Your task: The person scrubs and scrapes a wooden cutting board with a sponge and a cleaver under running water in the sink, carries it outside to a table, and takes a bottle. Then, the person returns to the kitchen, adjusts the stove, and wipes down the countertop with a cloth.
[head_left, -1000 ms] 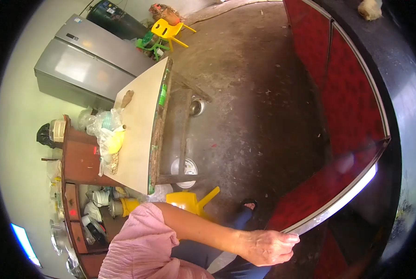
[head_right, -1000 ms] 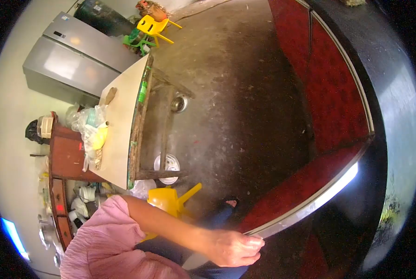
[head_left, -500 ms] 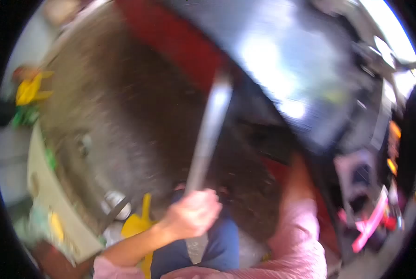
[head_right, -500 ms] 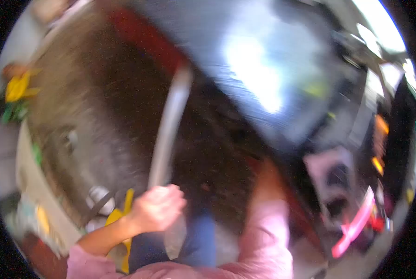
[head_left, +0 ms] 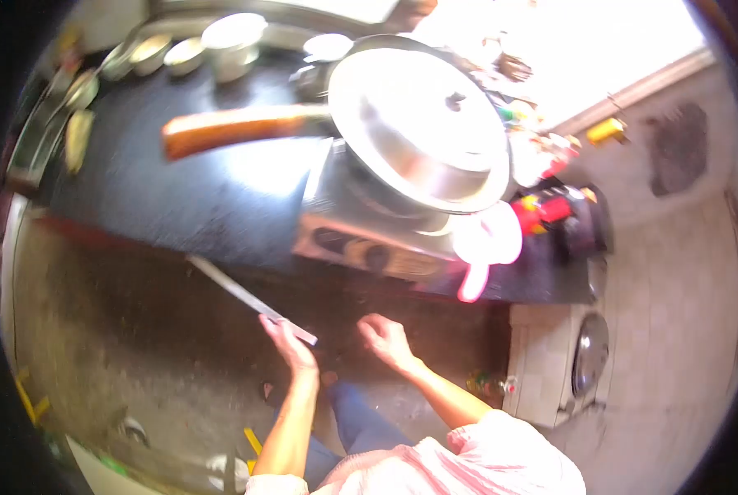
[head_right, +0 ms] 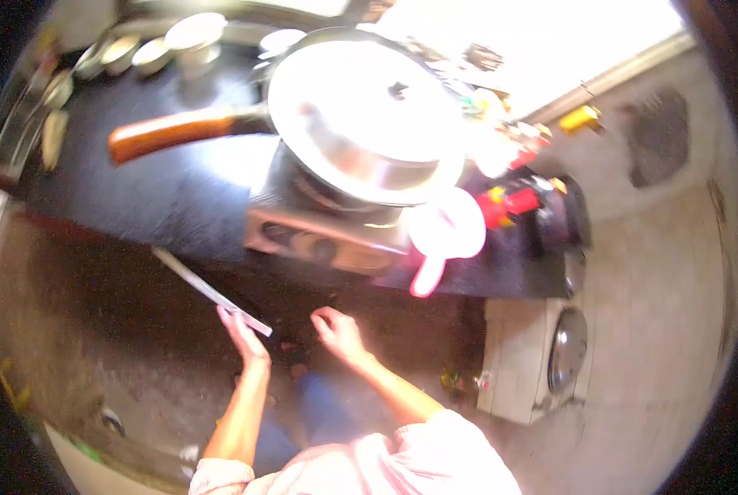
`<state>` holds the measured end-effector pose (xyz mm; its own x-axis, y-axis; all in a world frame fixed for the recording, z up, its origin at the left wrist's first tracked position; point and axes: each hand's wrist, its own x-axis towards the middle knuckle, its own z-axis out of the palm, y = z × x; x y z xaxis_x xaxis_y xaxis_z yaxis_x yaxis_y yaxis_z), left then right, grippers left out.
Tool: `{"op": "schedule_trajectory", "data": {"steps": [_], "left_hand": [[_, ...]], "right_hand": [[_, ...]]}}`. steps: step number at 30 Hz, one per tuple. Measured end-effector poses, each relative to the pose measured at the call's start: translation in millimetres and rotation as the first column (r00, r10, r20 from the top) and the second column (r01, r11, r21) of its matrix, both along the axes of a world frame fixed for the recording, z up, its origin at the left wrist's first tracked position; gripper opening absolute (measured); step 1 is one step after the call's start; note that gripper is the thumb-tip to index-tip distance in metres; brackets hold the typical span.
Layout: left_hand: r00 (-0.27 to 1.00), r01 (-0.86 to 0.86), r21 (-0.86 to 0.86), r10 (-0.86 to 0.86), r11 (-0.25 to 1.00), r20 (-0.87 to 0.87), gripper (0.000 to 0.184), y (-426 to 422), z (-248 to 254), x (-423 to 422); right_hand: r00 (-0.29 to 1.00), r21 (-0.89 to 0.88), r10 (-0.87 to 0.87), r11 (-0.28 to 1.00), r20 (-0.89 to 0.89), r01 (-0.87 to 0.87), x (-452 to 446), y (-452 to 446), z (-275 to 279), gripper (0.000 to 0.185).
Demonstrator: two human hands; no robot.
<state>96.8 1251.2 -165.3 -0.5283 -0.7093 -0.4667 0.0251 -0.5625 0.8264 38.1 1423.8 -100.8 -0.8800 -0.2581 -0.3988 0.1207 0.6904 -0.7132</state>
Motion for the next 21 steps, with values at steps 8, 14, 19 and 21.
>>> {"op": "schedule_trajectory", "data": {"steps": [8,14,19,21], "left_hand": [[0.978,0.124,0.693,0.029,0.710,-0.205,0.096,-35.9,36.0,-91.4],[0.923,0.361,0.411,-0.383,0.837,-0.032,0.099,-87.6,13.1,16.4],[0.958,-0.009,0.354,-0.093,0.935,0.271,0.087,-150.1,-32.4,217.2],[0.900,-0.294,0.237,0.184,0.926,0.396,0.081,-177.5,-31.5,306.0]], "right_hand": [[0.851,0.171,0.052,0.984,-0.522,0.044,-61.8,-11.5,117.7,0.037],[0.749,0.476,0.318,0.879,-0.582,-0.003,-77.2,-37.4,133.8,0.043],[0.740,0.776,0.554,0.627,-0.381,-0.070,-97.3,-63.7,109.6,0.040],[0.578,0.820,0.693,0.569,-0.431,-0.071,-160.1,-13.5,17.4,0.034]]}}
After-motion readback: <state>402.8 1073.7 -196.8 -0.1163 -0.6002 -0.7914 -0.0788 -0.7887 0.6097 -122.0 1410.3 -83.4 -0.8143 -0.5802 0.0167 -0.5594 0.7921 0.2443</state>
